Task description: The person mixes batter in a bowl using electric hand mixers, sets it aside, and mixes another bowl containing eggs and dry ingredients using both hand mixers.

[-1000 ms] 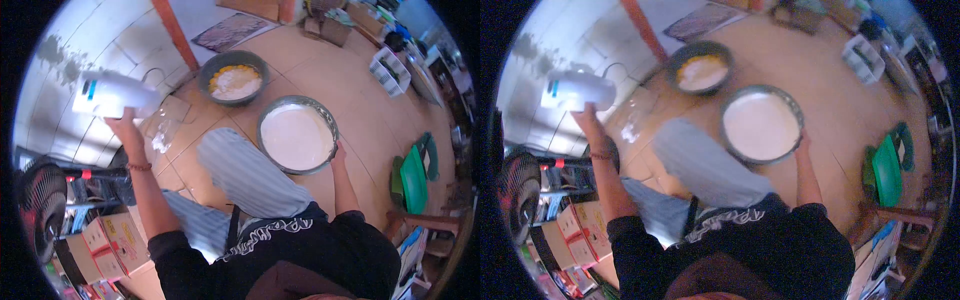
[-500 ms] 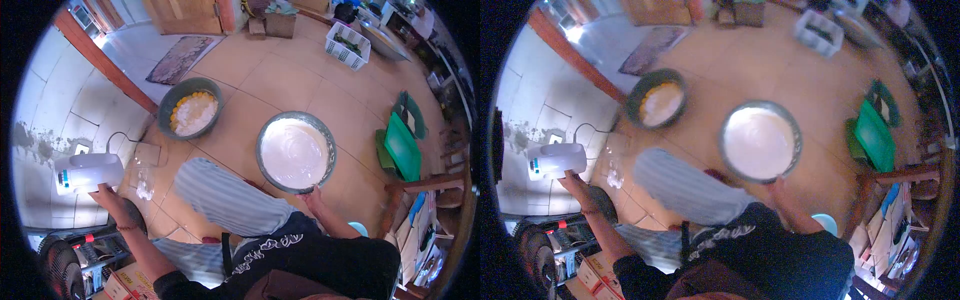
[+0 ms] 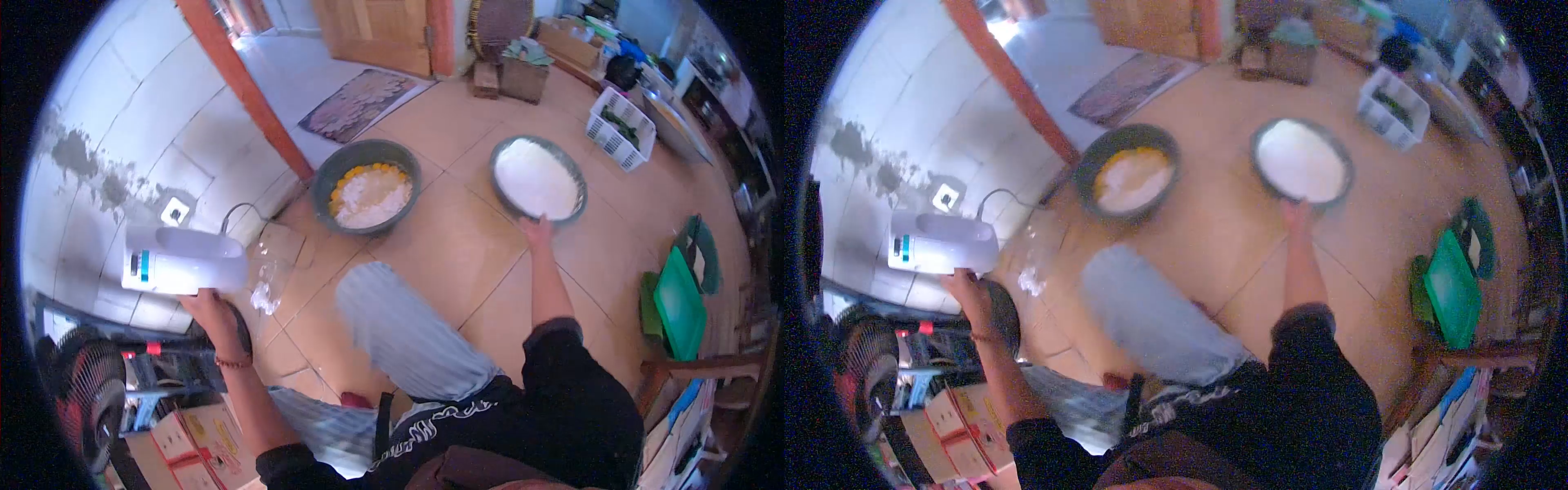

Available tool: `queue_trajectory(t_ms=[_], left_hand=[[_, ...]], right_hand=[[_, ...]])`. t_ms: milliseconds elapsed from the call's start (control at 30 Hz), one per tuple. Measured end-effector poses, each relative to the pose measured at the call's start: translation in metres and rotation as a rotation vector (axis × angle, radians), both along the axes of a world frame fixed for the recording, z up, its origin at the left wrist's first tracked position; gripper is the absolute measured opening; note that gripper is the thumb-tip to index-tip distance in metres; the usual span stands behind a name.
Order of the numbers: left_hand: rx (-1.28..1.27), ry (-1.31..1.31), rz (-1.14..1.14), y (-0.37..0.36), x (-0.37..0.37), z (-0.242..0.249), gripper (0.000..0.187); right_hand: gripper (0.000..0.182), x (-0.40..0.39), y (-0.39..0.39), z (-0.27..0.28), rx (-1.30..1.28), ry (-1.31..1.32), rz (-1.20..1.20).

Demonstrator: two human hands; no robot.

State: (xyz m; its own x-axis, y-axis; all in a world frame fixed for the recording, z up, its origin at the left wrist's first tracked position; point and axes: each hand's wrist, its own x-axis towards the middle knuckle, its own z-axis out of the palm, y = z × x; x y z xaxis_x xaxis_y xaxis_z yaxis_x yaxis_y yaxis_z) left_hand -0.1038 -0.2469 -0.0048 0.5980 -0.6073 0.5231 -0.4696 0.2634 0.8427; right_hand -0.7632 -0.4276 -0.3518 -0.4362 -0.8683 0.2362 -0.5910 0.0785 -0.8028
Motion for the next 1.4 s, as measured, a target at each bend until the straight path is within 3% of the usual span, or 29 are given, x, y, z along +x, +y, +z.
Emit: queue_trajectory(t_ms=[33, 133, 200, 267, 333, 400, 533, 567, 633, 733, 833, 900, 933, 1100, 1400], left_hand=[[0.004, 0.086, 0.013, 0.003, -0.007, 0.007, 0.041], [-0.096, 0.355, -0.034, 0.011, -0.027, 0.021, 0.042], [-0.114, 0.279, -0.028, 0.011, -0.017, 0.014, 0.046], [-0.106, 0.246, -0.006, 0.016, -0.021, 0.020, 0.051], [-0.112, 0.225, 0.074, 0.013, -0.021, 0.022, 0.053], [-0.107, 0.291, 0.007, 0.017, -0.015, 0.022, 0.055], [-0.030, 0.179, 0.075, 0.021, -0.006, 0.028, 0.058], [-0.128, 0.186, 0.064, 0.018, -0.002, 0.025, 0.060], [-0.132, 0.172, 0.038, 0.019, 0.007, 0.023, 0.062], [-0.179, 0.218, 0.032, 0.017, -0.002, 0.031, 0.061], [-0.126, 0.168, 0.099, 0.015, -0.006, 0.041, 0.062], [-0.117, 0.116, 0.114, 0.014, 0.001, 0.036, 0.064], [-0.124, 0.136, 0.107, 0.014, 0.002, 0.035, 0.064], [-0.147, 0.195, 0.050, 0.008, 0.008, 0.026, 0.067], [-0.215, 0.280, 0.003, -0.004, 0.000, 0.017, 0.066]], right_hand=[[0.042, -0.005, -0.035, -0.007, 0.000, 0.058, 0.008], [0.043, 0.001, -0.172, -0.075, -0.181, -0.271, 0.425], [0.043, 0.057, -0.194, -0.077, -0.167, -0.251, 0.704], [0.041, 0.153, -0.149, -0.010, 0.247, -0.764, 0.400], [0.040, 0.221, -0.129, 0.024, 0.438, -0.957, 0.255], [0.038, 0.264, -0.126, 0.034, 0.541, -1.035, 0.262], [0.037, 0.281, -0.178, -0.032, 0.599, -1.155, 0.550], [0.037, 0.279, -0.184, -0.046, 0.596, -1.151, 0.603], [0.033, 0.282, -0.153, -0.018, 0.534, -1.067, 0.569], [0.031, 0.293, -0.122, 0.003, 0.560, -1.147, 0.501], [0.040, 0.300, -0.051, 0.049, 0.483, -0.987, 0.598], [0.040, 0.274, -0.026, 0.004, 0.212, -0.113, 0.699], [0.040, 0.266, -0.009, -0.007, 0.175, -0.007, 0.684], [0.041, 0.261, 0.068, 0.024, 0.464, -0.397, 0.612], [0.043, 0.294, 0.142, 0.045, 0.687, -0.572, 0.709]])
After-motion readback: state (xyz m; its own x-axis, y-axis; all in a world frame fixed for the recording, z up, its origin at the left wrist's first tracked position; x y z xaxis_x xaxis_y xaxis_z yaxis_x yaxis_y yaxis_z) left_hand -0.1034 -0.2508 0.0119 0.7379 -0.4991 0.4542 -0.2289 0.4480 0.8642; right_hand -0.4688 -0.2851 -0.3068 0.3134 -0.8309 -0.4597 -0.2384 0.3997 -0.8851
